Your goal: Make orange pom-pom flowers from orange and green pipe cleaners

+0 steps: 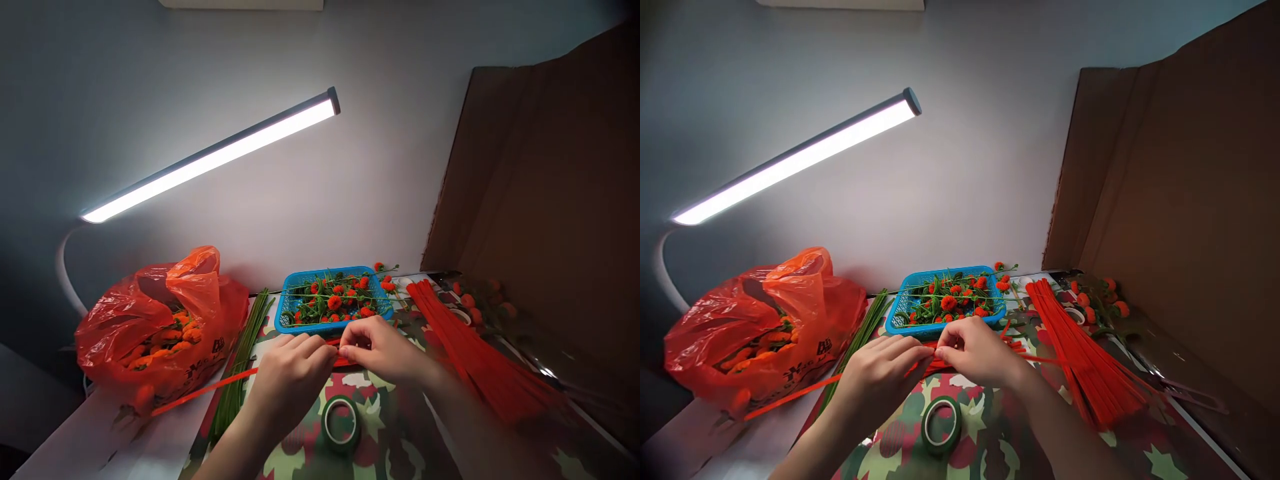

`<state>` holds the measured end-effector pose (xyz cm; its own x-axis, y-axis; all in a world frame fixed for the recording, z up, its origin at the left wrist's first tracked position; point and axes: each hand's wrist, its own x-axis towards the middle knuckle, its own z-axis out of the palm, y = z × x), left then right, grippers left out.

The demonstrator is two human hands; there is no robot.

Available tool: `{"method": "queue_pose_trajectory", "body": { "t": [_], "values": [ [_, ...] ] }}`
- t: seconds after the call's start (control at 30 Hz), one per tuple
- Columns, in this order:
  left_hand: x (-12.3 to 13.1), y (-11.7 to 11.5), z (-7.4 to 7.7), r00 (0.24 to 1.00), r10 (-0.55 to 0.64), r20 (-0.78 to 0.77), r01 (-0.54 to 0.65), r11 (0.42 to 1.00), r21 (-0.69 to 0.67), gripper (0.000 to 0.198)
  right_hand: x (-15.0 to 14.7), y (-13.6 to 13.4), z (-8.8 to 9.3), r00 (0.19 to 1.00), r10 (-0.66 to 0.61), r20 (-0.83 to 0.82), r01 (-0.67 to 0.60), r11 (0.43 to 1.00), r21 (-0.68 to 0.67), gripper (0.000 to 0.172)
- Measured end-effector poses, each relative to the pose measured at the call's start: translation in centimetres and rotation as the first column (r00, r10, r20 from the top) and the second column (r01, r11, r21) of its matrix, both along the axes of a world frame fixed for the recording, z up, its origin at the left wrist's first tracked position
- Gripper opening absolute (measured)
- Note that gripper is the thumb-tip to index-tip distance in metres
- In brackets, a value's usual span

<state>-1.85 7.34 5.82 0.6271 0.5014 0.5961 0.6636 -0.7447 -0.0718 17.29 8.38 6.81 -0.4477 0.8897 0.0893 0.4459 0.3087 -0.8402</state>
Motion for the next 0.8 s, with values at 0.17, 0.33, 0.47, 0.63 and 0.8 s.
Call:
{"method": "queue_pose_trajectory", "body": {
  "t": [0.17, 0.33, 0.47, 0.63, 0.8],
  "values": [
    [0.5, -0.4, -0.1, 0.998, 0.035, -0.061, -0.038, 0.998, -0.042, 0.024, 0.6, 0.1, -0.1, 0.998, 0.049, -0.029, -0.051, 0.995, -0.086, 0.015],
    [0.2, 0.1, 0.5, 0.971, 0.088, 0.224, 0.095, 0.717, -0.691, 0.026, 0.7, -0.8, 0.9, 0.992, 0.084, 0.091, -0.101, 0.974, 0.204, 0.011],
    [-0.2, 0.8, 0.9, 0.875, 0.171, 0.453, 0.415, 0.218, -0.883, 0.034, 0.5, -1.3, 1.6, 0.994, 0.03, 0.108, -0.063, 0.945, 0.32, 0.01],
    [-0.1, 0.3, 0.7, 0.932, 0.014, 0.361, 0.202, 0.81, -0.551, 0.012, 0.9, -0.4, 1.0, 0.998, 0.057, -0.034, -0.057, 0.998, 0.018, 0.015],
    [-0.2, -0.1, 0.9, 0.97, -0.17, 0.176, 0.177, 0.984, -0.027, 0.008, 1.2, 0.0, 1.1, 0.966, 0.09, -0.241, -0.15, 0.958, -0.244, 0.016]
  ]
}}
